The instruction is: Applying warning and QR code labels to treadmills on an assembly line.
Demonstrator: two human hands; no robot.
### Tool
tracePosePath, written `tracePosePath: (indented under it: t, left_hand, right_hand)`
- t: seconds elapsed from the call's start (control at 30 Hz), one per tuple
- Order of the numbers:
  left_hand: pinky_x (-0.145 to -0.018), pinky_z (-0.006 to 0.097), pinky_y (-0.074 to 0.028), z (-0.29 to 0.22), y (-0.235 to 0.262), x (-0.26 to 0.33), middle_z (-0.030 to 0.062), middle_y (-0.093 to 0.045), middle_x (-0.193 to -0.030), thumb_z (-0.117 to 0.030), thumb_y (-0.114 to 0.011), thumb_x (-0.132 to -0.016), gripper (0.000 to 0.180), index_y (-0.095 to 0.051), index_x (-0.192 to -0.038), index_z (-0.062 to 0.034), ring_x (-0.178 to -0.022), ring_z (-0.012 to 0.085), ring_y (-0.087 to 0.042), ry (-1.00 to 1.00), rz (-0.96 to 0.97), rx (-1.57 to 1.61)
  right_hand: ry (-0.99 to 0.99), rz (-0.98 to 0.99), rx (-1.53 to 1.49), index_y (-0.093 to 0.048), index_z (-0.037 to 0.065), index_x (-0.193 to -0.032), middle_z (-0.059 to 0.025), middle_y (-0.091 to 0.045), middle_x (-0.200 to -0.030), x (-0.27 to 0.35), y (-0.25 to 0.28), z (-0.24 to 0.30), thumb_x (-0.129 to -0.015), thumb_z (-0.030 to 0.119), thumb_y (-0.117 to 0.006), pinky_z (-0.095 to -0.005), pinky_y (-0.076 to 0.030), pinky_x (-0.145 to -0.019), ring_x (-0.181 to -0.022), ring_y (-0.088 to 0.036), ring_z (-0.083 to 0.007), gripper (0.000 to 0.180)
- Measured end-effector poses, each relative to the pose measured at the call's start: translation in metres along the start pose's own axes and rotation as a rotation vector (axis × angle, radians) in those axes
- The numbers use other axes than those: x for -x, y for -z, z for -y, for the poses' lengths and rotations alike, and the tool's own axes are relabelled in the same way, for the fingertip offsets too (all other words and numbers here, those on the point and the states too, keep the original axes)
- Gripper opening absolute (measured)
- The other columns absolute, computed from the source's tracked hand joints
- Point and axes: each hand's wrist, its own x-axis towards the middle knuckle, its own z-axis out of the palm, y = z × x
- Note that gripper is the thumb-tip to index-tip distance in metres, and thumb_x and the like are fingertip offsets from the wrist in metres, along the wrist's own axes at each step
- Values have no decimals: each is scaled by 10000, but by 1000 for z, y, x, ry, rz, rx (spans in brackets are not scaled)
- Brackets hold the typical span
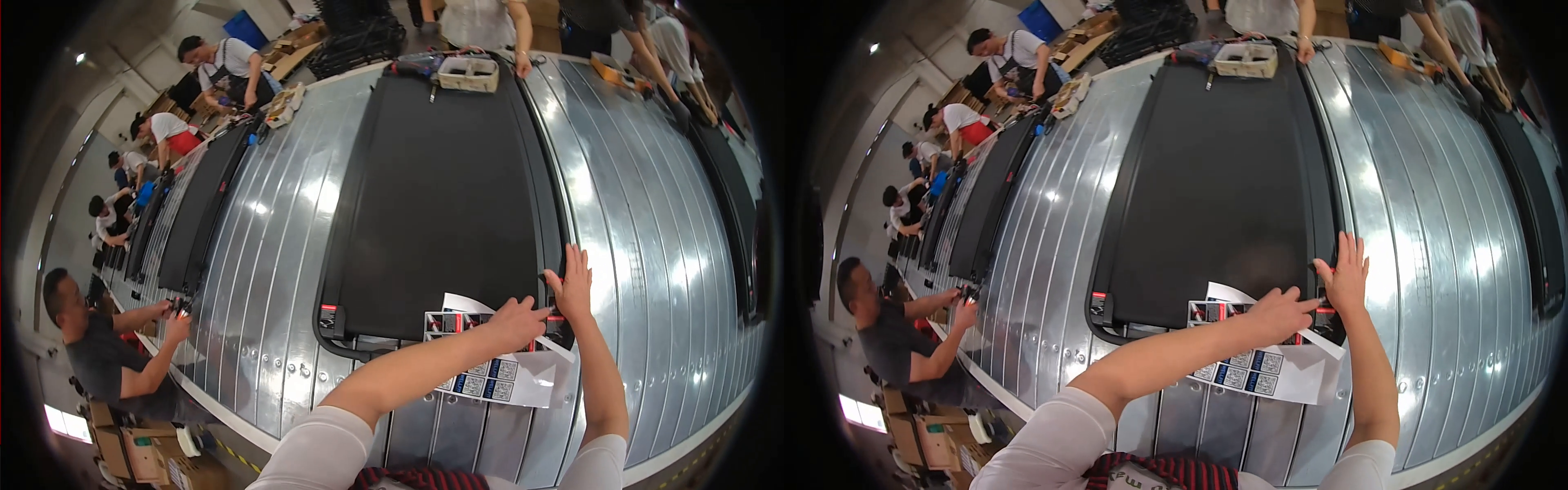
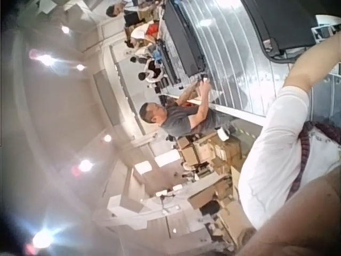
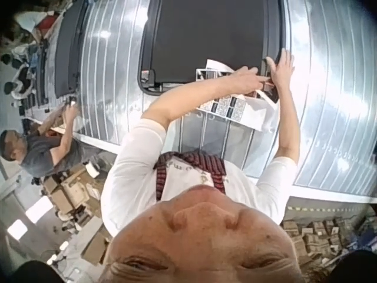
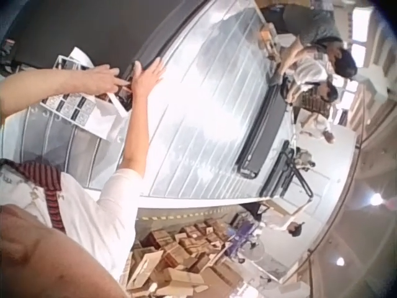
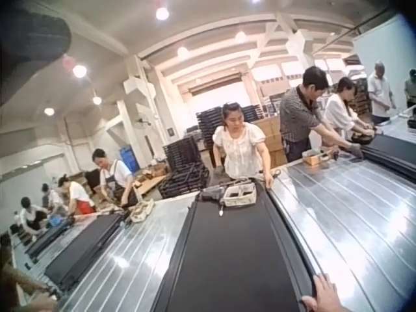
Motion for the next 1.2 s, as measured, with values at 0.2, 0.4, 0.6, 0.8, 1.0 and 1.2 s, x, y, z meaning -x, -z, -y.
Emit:
tracePosePath:
  t: [0.2, 0.4, 0.6, 0.8, 1.0, 1.2]
  left_hand:
    - [-616, 322, -412, -20, -20, 14, 61, -485, -977, -140, -539, -687, 87, -603, -725, -95, -819, 212, -513, -7, -59, -138]
    - [-642, 376, -447, -43, 86, 207, 69, -573, -773, -66, -531, -674, 170, -506, -840, -88, -734, 267, -572, 112, -255, 172]
    - [-648, 270, -457, -60, 25, 445, 42, -589, -903, -134, -587, -764, 262, -552, -989, -4, -780, 103, -558, 997, -1267, 1135]
    - [-818, 289, -385, -75, -81, 530, 62, -525, -1061, -90, -580, -776, 383, -455, -1120, 23, -935, 155, -497, 1191, -1793, 1481]
    - [-784, 293, -399, -43, -127, 574, 69, -540, -1036, -112, -585, -780, 364, -478, -1100, 24, -894, 156, -513, 1249, -1595, 1565]
    - [-752, 285, -410, -23, -148, 634, 88, -566, -978, -102, -586, -775, 309, -521, -1034, 54, -855, 153, -529, 1350, -1537, 1496]
  right_hand:
    - [-81, -13, 234, -260, 68, -1285, -121, -275, -1325, 8, -6, -11, -831, 417, -414, -513, -153, -981, -1249, -186, -313, 593]
    - [-336, 129, 116, -296, 21, -1261, -147, -343, -1276, 42, 16, 17, -866, 332, -370, -475, -226, -962, -1197, -281, -316, 508]
    - [-364, -432, -383, -382, -59, -1182, -205, -431, -1181, 207, 17, 16, -891, 237, -361, -330, -297, -938, -1107, -406, -292, 415]
    - [-482, -150, -593, -409, -8, -1175, -115, -552, -838, 353, 1, 122, -846, 143, -416, -264, -403, -698, -740, -504, -172, 362]
    - [-292, 107, -573, -438, 41, -1147, -93, -543, -606, 337, 6, 219, -819, 137, -446, -283, -415, -549, -554, -518, -160, 342]
    - [-153, 282, -639, -444, 24, -1117, -60, -536, -569, 371, -53, 276, -811, 130, -468, -242, -402, -455, -482, -491, -96, 325]
